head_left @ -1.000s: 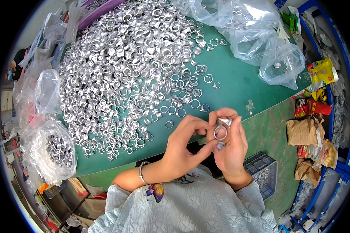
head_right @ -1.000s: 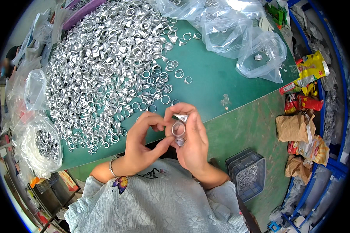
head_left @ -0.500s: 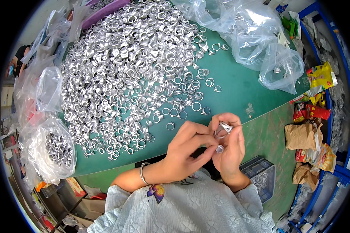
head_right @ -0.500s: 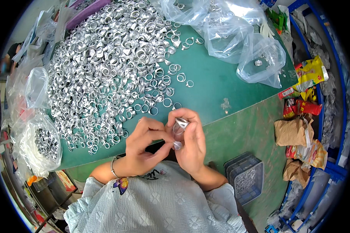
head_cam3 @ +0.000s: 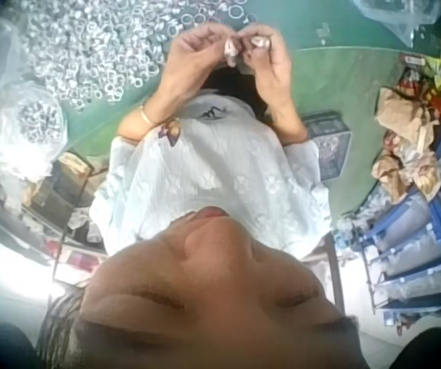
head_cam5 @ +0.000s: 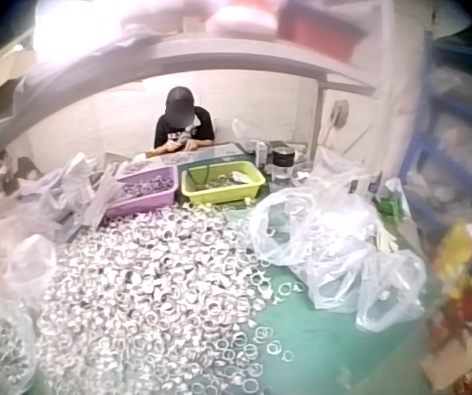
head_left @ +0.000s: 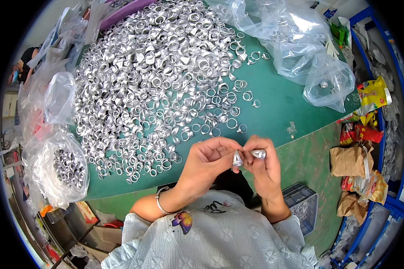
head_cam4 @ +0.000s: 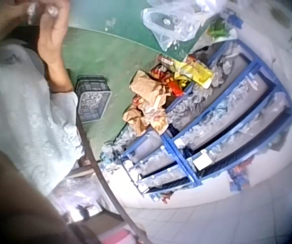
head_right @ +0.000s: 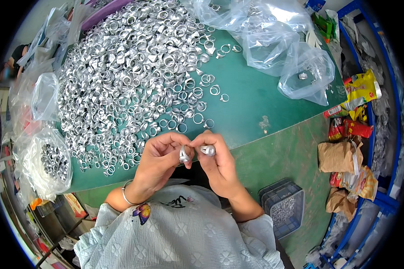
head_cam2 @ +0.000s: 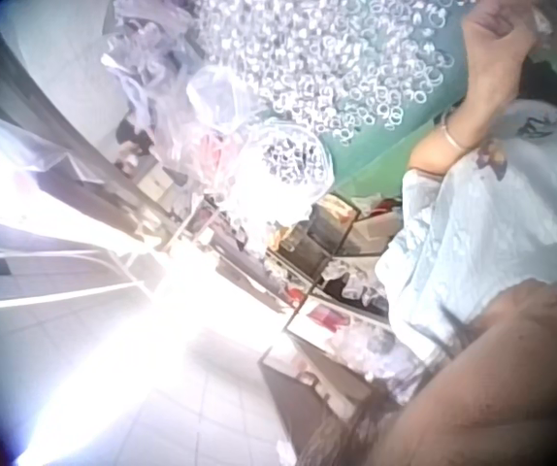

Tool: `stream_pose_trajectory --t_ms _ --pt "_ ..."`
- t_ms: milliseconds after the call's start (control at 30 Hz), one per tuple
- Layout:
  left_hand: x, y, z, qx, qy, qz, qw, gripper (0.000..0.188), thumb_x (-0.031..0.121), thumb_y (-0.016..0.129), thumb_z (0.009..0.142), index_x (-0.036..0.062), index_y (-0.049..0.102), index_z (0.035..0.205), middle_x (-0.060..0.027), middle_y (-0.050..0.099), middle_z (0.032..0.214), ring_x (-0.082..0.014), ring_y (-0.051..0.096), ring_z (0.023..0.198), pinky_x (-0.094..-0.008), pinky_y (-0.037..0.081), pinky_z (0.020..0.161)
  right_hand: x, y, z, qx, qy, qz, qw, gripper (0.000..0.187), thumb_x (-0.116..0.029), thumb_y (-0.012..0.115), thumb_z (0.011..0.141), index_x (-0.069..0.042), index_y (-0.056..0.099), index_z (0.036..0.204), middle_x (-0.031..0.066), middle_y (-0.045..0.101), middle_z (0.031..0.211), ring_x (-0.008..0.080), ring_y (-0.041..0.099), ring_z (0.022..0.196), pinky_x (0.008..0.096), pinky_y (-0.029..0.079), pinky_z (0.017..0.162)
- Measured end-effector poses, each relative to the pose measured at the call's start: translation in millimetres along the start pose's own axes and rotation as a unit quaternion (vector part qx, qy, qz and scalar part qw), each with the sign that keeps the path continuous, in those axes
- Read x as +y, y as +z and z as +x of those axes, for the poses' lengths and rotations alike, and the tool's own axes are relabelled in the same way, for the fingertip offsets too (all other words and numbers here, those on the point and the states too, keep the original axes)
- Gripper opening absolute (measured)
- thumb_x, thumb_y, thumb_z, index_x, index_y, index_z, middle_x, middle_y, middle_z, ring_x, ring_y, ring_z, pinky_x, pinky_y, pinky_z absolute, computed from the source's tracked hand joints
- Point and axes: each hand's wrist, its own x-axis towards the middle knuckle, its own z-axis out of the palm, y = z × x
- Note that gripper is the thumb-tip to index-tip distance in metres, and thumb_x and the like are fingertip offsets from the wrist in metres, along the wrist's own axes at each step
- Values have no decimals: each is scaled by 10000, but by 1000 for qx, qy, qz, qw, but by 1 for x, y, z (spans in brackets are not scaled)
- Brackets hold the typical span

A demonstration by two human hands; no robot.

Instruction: The person sorts through a large pile of silver metal rings by hand on a green table, selects individual pieces, and places them into clear plastic bags which are then stored on a shelf.

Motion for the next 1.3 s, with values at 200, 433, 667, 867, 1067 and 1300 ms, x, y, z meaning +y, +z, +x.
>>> stream_pose_trajectory --t_ms 200,433,667,867,1067,1300 --pt "6 0 -4 -6 -27 19 999 127 8 552 862 -46 605 965 -80 629 863 -96 568 679 -218 466 642 -12 -9 4 -74 -26 -85 993 309 -201 510 905 1 494 1138 53 500 840 126 465 707 246 390 653" --pt "9 4 -6 0 -54 24 998 124 48 598 845 -38 602 935 -100 619 794 -113 587 652 -225 488 561 -23 -15 13 -150 -40 -149 977 358 -200 585 846 3 530 1136 83 573 834 197 604 749 294 470 655" --pt "14 2 -6 -22 -113 -2 993 76 24 588 840 -45 581 869 -95 609 765 -110 582 595 -219 480 529 -23 -15 13 -171 -20 -146 974 360 -42 631 774 -16 545 1123 92 601 837 203 624 738 293 479 642" --pt "13 4 -8 -28 -97 14 995 82 22 591 838 -49 594 877 -93 610 758 -103 574 588 -214 472 533 -22 -17 13 -184 -30 -150 971 388 -18 631 767 -9 529 1141 97 616 868 213 635 746 297 488 653" --pt "18 4 -9 -58 -122 82 987 152 42 587 853 -51 635 964 -75 627 809 -82 564 612 -198 453 553 -21 -19 10 -185 1 -138 973 453 -18 628 776 2 471 1201 103 623 929 186 631 757 289 485 667" --pt "17 1 -9 -37 -106 25 993 138 1 590 836 -73 618 949 -116 629 753 -116 586 588 -208 484 550 -20 -21 5 -160 144 108 971 473 -69 610 822 13 394 1235 50 532 993 135 542 793 221 413 664"
